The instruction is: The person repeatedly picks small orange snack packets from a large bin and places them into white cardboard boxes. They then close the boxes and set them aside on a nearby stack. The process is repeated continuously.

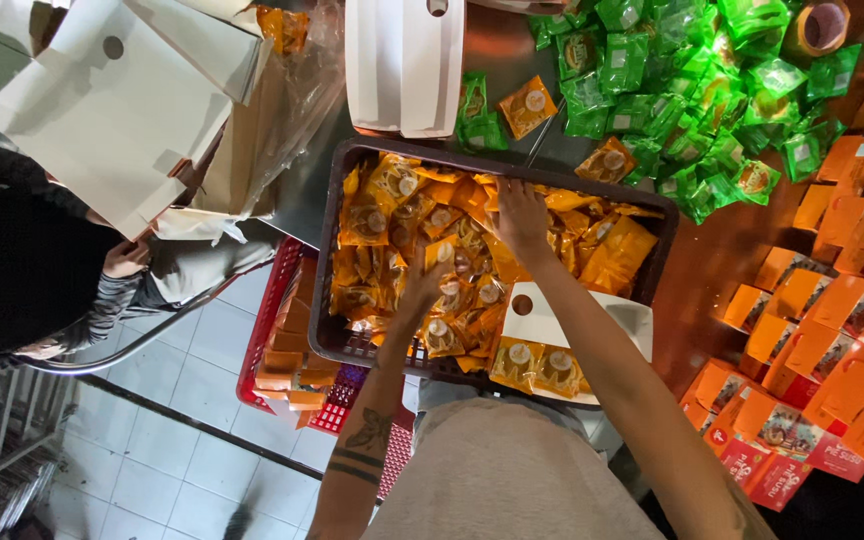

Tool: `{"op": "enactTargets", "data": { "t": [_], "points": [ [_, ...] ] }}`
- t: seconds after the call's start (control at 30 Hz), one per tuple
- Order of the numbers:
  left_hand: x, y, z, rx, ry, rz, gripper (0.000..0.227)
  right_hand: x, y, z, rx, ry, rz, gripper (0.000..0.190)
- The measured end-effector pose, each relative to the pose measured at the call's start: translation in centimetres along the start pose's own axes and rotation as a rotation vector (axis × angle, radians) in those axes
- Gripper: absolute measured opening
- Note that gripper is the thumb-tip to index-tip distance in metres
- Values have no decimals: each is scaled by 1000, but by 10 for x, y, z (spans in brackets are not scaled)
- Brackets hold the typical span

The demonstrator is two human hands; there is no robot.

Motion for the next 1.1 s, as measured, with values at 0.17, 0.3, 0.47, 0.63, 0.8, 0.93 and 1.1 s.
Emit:
{"op": "enactTargets", "data": {
  "t": [0.17, 0.3, 0.47, 0.63, 0.8, 0.93, 1.1],
  "points": [
    [-14, 1, 1, 58, -11, 36, 116, 3, -9, 3, 42, 50, -101, 62],
    [-24, 1, 3, 55, 3, 75, 113, 14, -13, 3, 99, 147, -106, 54],
    [-39, 5, -7, -100, -30, -254, 109, -12, -21, 18, -3, -104, -139, 41],
    [-47, 16, -5, -139, -93, -153, 79, -18, -29, 27, 139, -252, -156, 41],
    [-23, 2, -1, 7, -18, 2, 121, -7, -20, 20, 178, -229, -115, 25],
    [-12, 15, -14, -247, 175, 179, 94, 14, -6, 1, 139, 36, -24, 22],
    [-15, 14, -19, -137, 286, 182, 109, 65, -10, -67, 91, 428, -19, 17]
  ]
}}
Point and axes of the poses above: each hand's wrist, its own z-axis towards the middle knuckle, its own x-axis out of the back of the hand, y = z × x, the point moved 9 cm from there along z, towards the middle knuckle, and after that the axes turned 5 degrees about -y, right-handed, at the moved point
